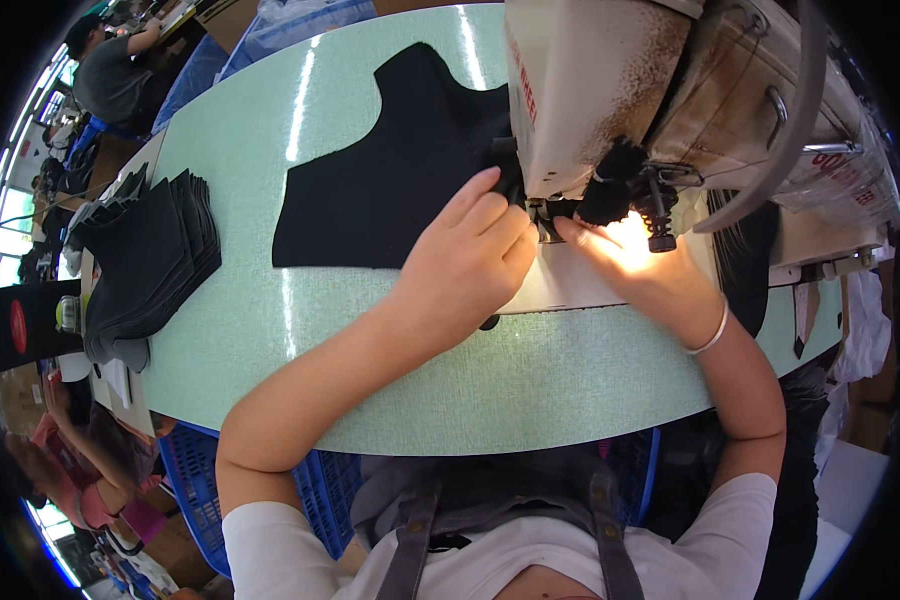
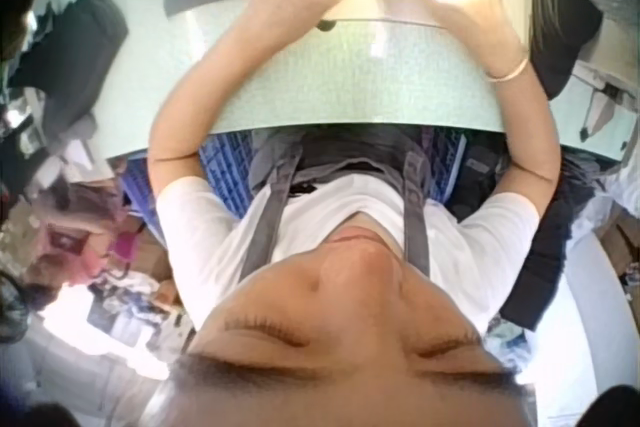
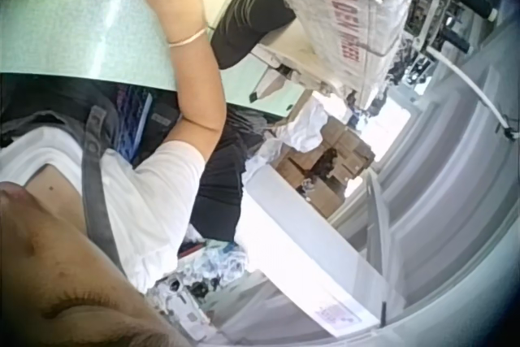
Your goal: The person trims threads from a stitched fabric piece using snips, then aligns black fabric panels and sews them together using a sewing machine.
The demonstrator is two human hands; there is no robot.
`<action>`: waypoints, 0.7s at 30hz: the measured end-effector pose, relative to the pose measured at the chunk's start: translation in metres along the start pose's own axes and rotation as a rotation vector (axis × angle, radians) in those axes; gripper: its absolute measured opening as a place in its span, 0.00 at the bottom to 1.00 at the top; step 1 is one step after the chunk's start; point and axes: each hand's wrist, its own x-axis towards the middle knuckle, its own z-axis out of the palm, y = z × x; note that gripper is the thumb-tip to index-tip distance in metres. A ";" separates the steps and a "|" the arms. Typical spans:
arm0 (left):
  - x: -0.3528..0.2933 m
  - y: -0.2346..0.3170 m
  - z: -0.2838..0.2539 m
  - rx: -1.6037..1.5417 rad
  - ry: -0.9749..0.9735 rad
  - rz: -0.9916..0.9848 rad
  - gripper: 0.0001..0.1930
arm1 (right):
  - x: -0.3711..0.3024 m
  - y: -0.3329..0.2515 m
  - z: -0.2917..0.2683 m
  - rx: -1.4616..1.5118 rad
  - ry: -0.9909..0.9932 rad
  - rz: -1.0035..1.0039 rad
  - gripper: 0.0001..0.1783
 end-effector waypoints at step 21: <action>-0.003 0.011 -0.002 0.044 -0.104 -0.055 0.15 | 0.002 -0.007 0.001 -0.006 -0.042 -0.036 0.18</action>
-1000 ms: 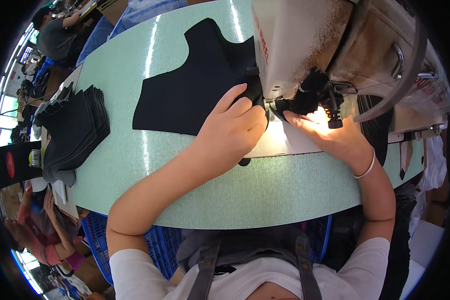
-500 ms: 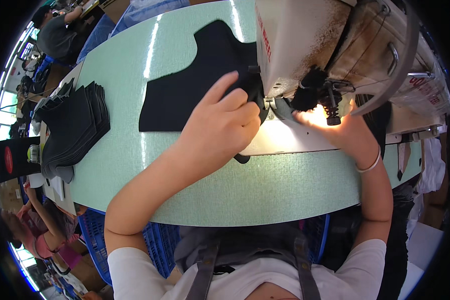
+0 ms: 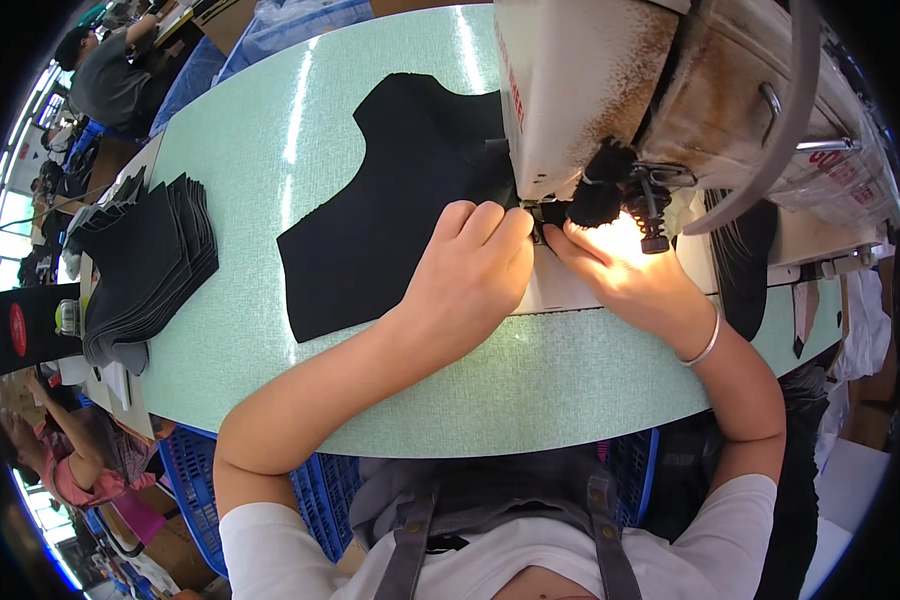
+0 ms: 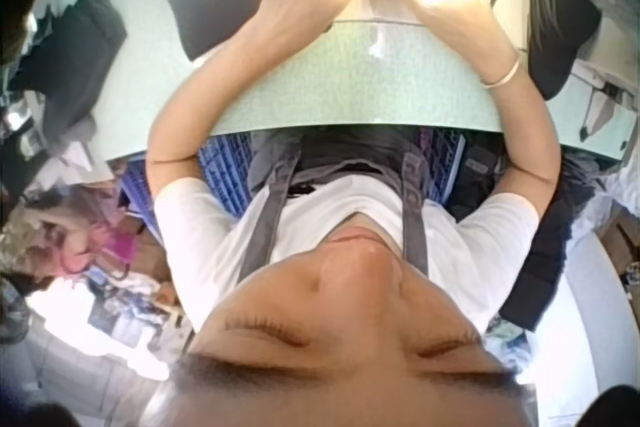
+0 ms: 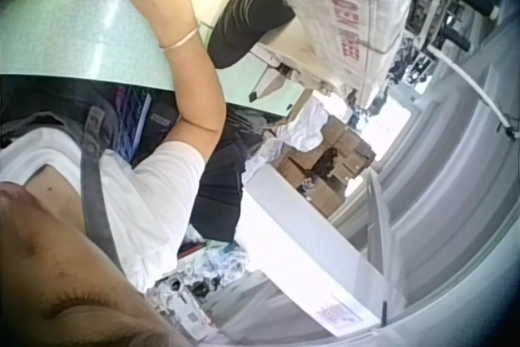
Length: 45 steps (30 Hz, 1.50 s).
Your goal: The person trims threads from a stitched fabric piece using snips, then aligns black fabric panels and sews them together using a sewing machine.
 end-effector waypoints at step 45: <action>0.164 -0.129 -0.007 -1.053 0.042 0.054 0.18 | -0.049 0.025 0.011 -0.158 -0.079 0.671 0.16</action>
